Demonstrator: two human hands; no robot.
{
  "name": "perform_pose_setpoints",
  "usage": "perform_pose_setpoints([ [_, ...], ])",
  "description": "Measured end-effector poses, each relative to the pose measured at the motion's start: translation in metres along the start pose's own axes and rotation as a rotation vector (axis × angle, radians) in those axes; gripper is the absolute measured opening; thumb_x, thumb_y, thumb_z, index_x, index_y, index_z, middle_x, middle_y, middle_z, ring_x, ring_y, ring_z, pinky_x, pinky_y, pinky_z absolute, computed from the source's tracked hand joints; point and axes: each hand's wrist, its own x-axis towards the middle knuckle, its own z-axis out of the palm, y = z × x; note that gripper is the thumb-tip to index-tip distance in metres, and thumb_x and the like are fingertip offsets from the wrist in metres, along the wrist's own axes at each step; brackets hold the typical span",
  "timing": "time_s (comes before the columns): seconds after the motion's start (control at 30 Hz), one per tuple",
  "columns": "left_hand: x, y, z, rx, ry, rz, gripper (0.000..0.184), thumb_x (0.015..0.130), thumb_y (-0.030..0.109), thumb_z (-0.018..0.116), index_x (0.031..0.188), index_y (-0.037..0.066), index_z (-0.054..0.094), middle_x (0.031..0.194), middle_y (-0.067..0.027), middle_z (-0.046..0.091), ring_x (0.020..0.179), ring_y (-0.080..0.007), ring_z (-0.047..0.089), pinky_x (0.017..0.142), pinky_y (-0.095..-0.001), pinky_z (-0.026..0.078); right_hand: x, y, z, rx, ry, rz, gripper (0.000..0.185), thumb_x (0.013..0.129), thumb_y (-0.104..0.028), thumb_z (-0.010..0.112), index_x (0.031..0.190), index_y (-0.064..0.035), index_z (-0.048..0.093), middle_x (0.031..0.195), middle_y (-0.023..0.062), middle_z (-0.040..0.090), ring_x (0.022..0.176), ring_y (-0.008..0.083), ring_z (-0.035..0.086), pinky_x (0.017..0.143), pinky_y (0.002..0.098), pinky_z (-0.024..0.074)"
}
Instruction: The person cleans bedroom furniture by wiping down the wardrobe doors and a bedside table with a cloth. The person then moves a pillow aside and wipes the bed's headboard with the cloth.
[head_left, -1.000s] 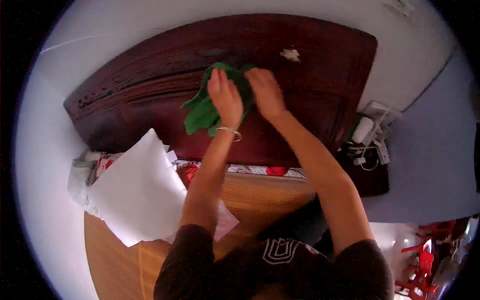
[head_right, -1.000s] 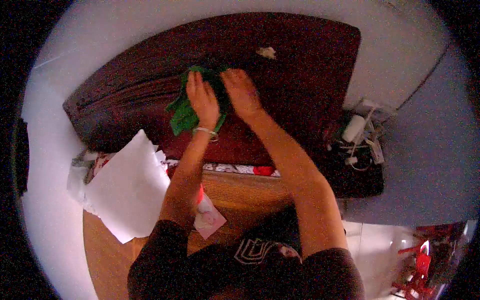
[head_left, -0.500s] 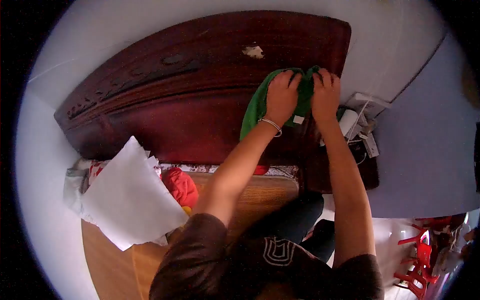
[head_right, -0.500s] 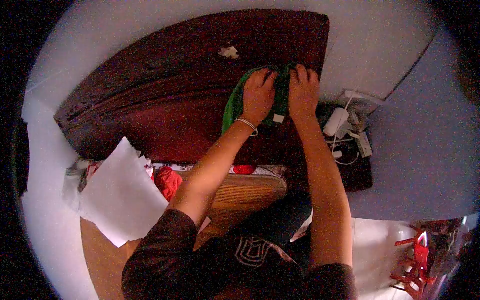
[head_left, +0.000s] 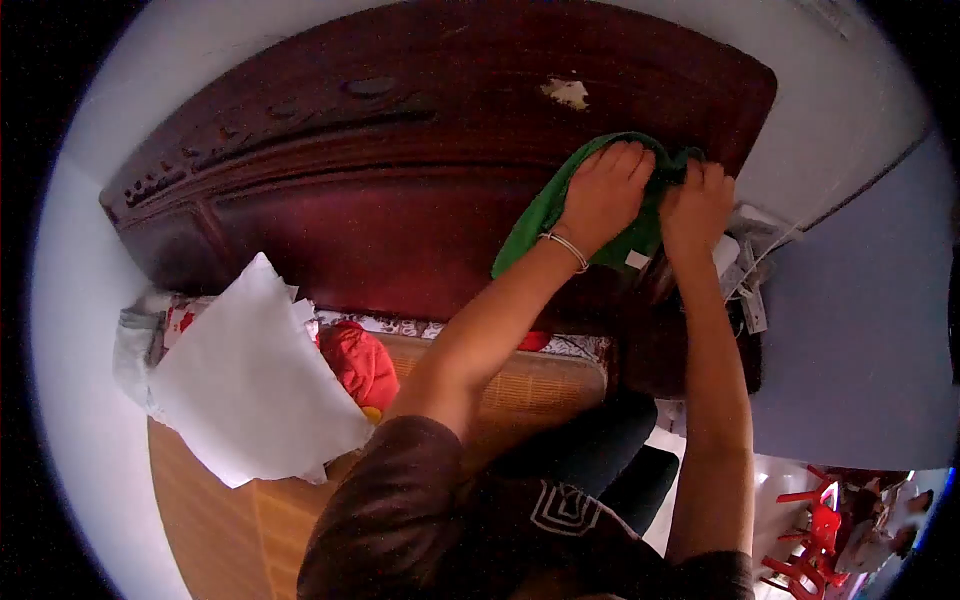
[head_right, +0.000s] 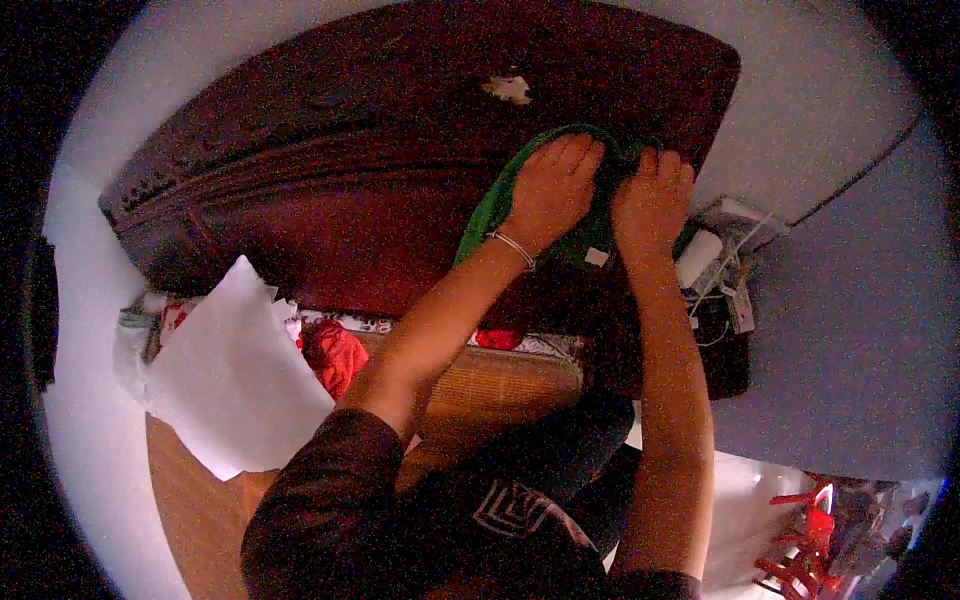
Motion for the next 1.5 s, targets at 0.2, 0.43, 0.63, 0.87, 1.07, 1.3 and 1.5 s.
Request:
perform_pose_setpoints([
  [0.2,-0.012,-0.045,-0.033,-0.001,-0.081,-0.048,0.032,0.072,0.010,0.057,0.104,0.008,0.058,0.105,-0.0063,0.057,0.100,-0.0218,0.055,0.086,-0.0337,0.045,0.007,-0.060,0.010,0.105,0.045,-0.100,0.038,0.065,-0.002,0.061,0.102,0.0020,0.058,0.100,0.0132,0.051,0.091,0.0319,0.048,0.080,0.0405,0.0414],
  [0.43,-0.047,-0.136,-0.102,0.110,-0.061,-0.081,0.040,0.066,0.008,0.063,0.105,0.007,0.057,0.107,-0.0095,0.057,0.098,-0.0271,0.055,0.083,-0.0371,0.046,0.019,-0.173,0.024,0.214,0.103,-0.224,0.029,0.070,-0.005,0.057,0.098,0.0005,0.057,0.097,0.0133,0.051,0.089,0.0315,0.049,0.077,0.0408,0.0425],
  [0.63,-0.083,-0.223,-0.159,0.316,-0.048,-0.143,0.041,0.068,0.010,0.062,0.109,0.006,0.057,0.111,-0.0126,0.056,0.102,-0.0306,0.053,0.089,-0.0399,0.044,0.038,-0.279,0.035,0.348,0.158,-0.377,0.020,0.069,-0.007,0.055,0.088,-0.0027,0.057,0.086,0.0103,0.050,0.082,0.0279,0.050,0.070,0.0380,0.0438],
  [0.87,-0.122,-0.320,-0.228,0.457,0.059,-0.256,0.041,0.074,0.009,0.057,0.116,0.005,0.055,0.115,-0.0151,0.055,0.107,-0.0342,0.051,0.092,-0.0402,0.042,0.052,-0.407,0.048,0.578,0.231,-0.473,0.013,0.070,-0.011,0.054,0.079,-0.0050,0.061,0.084,0.0092,0.052,0.083,0.0247,0.050,0.071,0.0341,0.0434],
  [1.07,-0.121,-0.348,-0.255,0.474,0.088,-0.279,0.036,0.077,0.014,0.059,0.112,0.002,0.054,0.112,-0.0174,0.055,0.105,-0.0347,0.051,0.091,-0.0412,0.042,0.070,-0.455,0.029,0.477,0.186,-0.490,0.020,0.075,-0.012,0.054,0.088,-0.0026,0.065,0.093,0.0099,0.056,0.092,0.0247,0.050,0.080,0.0335,0.0415],
  [1.3,-0.106,-0.301,-0.222,0.472,0.119,-0.231,0.026,0.081,0.017,0.050,0.097,-0.003,0.054,0.091,-0.0204,0.056,0.086,-0.0399,0.051,0.073,-0.0452,0.040,0.057,-0.404,0.042,0.560,0.202,-0.504,0.016,0.076,-0.012,0.054,0.083,-0.0036,0.066,0.095,0.0097,0.056,0.093,0.0248,0.051,0.081,0.0330,0.0435],
  [1.5,-0.069,-0.174,-0.136,0.321,0.204,-0.198,0.028,0.076,0.010,0.055,0.102,-0.002,0.053,0.095,-0.0194,0.056,0.088,-0.0382,0.052,0.076,-0.0448,0.041,0.042,-0.257,0.022,0.428,0.030,-0.491,0.012,0.073,-0.009,0.054,0.078,-0.0043,0.063,0.091,0.0092,0.055,0.090,0.0254,0.051,0.080,0.0330,0.0457],
])
